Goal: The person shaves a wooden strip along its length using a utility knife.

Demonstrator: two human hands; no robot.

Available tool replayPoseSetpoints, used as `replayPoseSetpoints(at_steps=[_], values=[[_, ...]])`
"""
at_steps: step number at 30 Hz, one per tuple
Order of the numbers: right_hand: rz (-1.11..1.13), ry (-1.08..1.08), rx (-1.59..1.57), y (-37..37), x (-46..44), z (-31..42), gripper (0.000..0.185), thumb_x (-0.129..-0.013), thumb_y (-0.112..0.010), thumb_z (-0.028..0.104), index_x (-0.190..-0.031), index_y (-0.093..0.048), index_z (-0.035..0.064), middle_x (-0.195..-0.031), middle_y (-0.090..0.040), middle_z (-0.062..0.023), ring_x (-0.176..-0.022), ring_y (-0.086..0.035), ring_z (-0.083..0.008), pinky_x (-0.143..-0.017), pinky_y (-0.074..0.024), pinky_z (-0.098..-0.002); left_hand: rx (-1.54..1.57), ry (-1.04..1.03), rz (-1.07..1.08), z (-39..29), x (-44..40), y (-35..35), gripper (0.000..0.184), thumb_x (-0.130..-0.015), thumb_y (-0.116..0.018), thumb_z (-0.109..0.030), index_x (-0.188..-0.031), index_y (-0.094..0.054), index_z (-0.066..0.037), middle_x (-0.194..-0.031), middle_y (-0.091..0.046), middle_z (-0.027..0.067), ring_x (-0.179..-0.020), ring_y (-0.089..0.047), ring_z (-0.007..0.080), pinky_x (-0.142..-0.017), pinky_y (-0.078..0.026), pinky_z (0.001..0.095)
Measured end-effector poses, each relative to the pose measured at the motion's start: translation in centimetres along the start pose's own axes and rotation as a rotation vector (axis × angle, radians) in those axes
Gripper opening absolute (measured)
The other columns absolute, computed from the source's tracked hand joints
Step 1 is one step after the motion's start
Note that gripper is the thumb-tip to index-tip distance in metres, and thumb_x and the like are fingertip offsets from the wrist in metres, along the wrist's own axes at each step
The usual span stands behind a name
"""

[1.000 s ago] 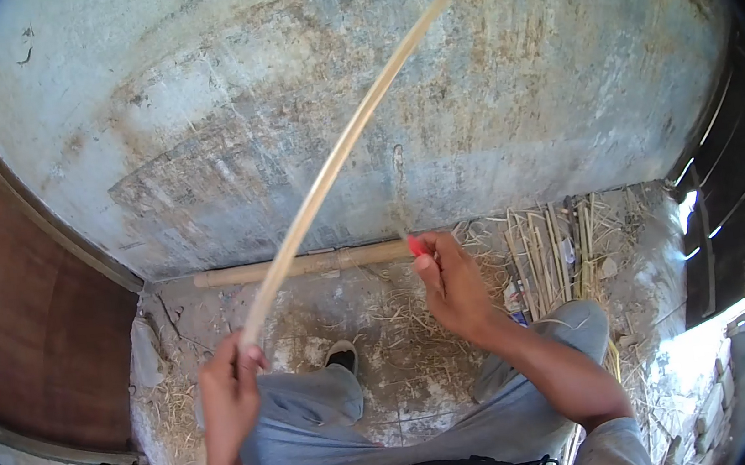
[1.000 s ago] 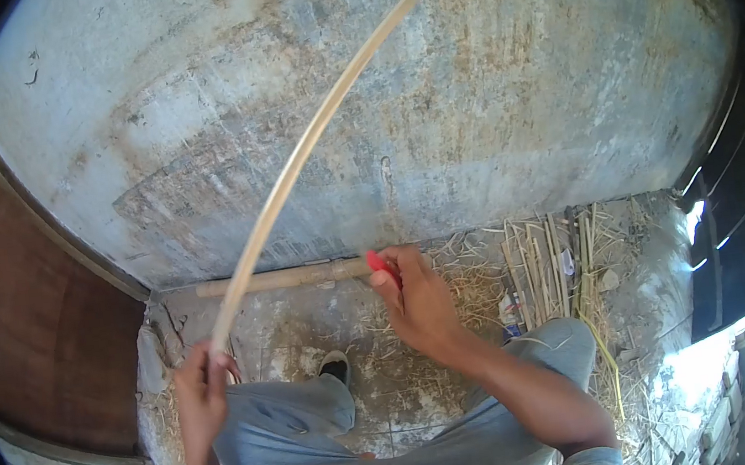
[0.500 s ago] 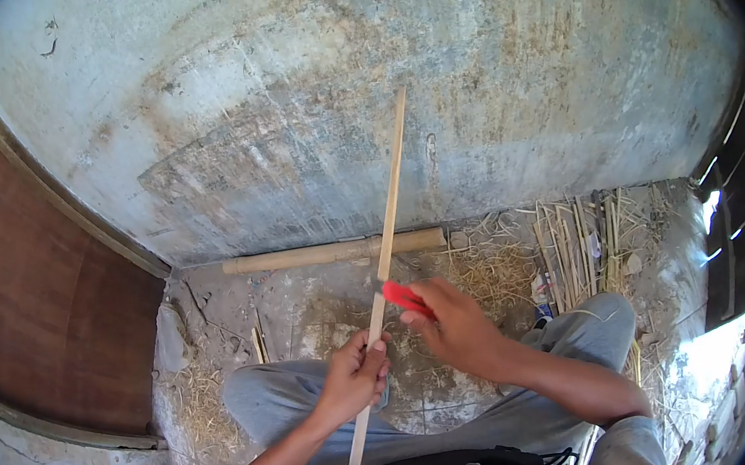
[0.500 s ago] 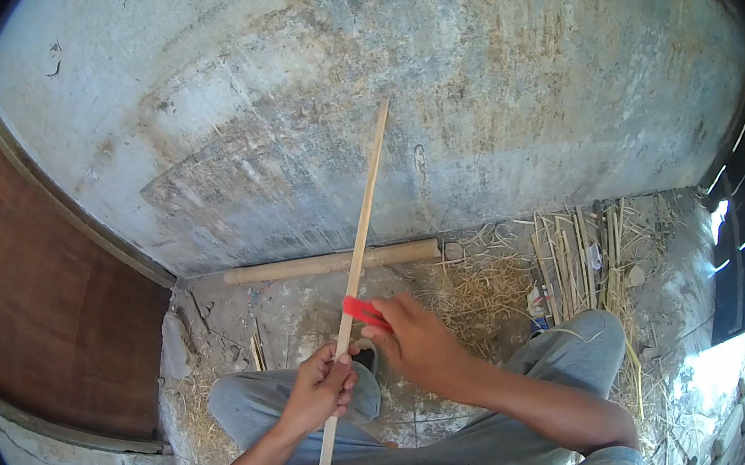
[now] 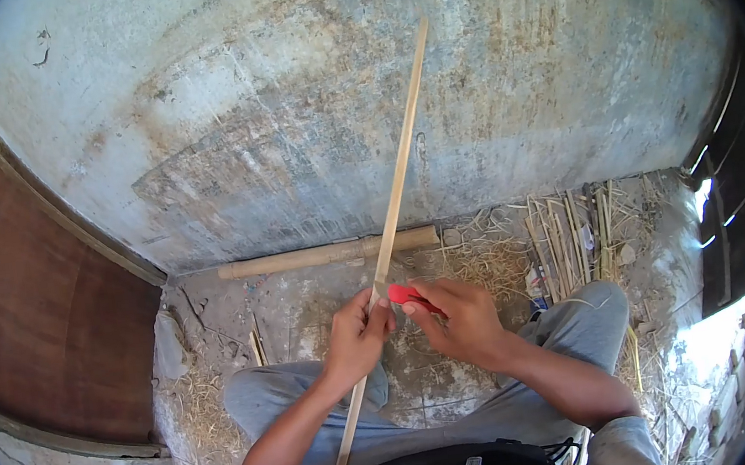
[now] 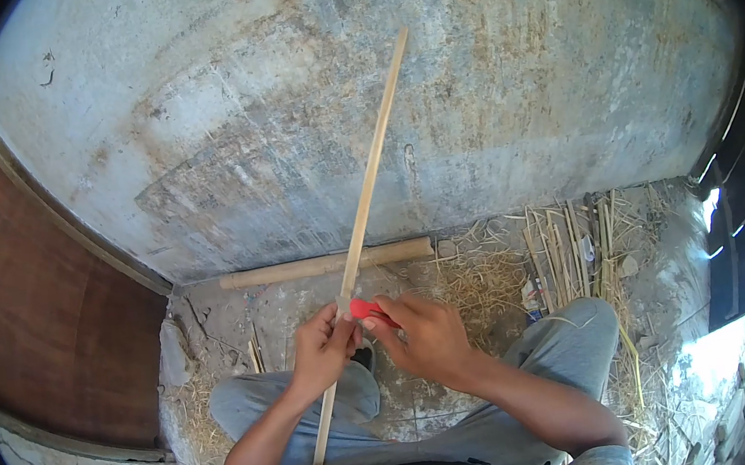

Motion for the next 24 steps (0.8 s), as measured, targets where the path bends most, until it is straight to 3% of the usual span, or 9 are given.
replayPoseSetpoints(at_steps=[6,11,24], values=[[0.038,-0.047,0.123,-0.6,0.4,-1.4,0.027,-0.087,-0.074,0.024,-0.103,-0.070,0.0023,-0.069,-0.061,-0.0095,-0.052,-0.060,-0.0232,-0.047,-0.0470,-0.0357,0.114,0.121,0.037,1.9,0.5,-0.8,0.023,-0.104,-0.050,-0.022,-0.109,-0.063,-0.004,-0.075,-0.063,-0.0005,-0.050,-0.043,0.0015,-0.044,-0.032,0.0195],[0.049,-0.024,0.149,-1.6,0.8,-1.7,0.027,-0.086,-0.075,0.027,-0.099,-0.071,0.0039,-0.066,-0.061,-0.0086,-0.052,-0.062,-0.0240,-0.046,-0.0477,-0.0361,0.098,0.033,0.042,2.0,1.4,-1.0,0.021,-0.104,-0.051,-0.020,-0.108,-0.063,-0.004,-0.074,-0.062,-0.0007,-0.050,-0.042,0.0012,-0.044,-0.031,0.0195],[-0.044,0.120,0.307,-1.9,0.8,-0.4,0.027,-0.081,-0.077,0.033,-0.091,-0.070,0.0084,-0.063,-0.056,-0.0019,-0.048,-0.060,-0.0219,-0.040,-0.0447,-0.0363,0.031,0.042,0.016,1.4,2.5,-0.5,0.021,-0.104,-0.051,-0.020,-0.106,-0.064,-0.003,-0.072,-0.062,-0.0021,-0.054,-0.042,-0.0001,-0.047,-0.033,0.0189]])
Point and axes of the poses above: each hand's wrist, its own x-axis away from the middle knuckle, its own y-axis out of the back of the hand, z = x × y, the point moved 7 cm from there along -x, towards the middle knuckle
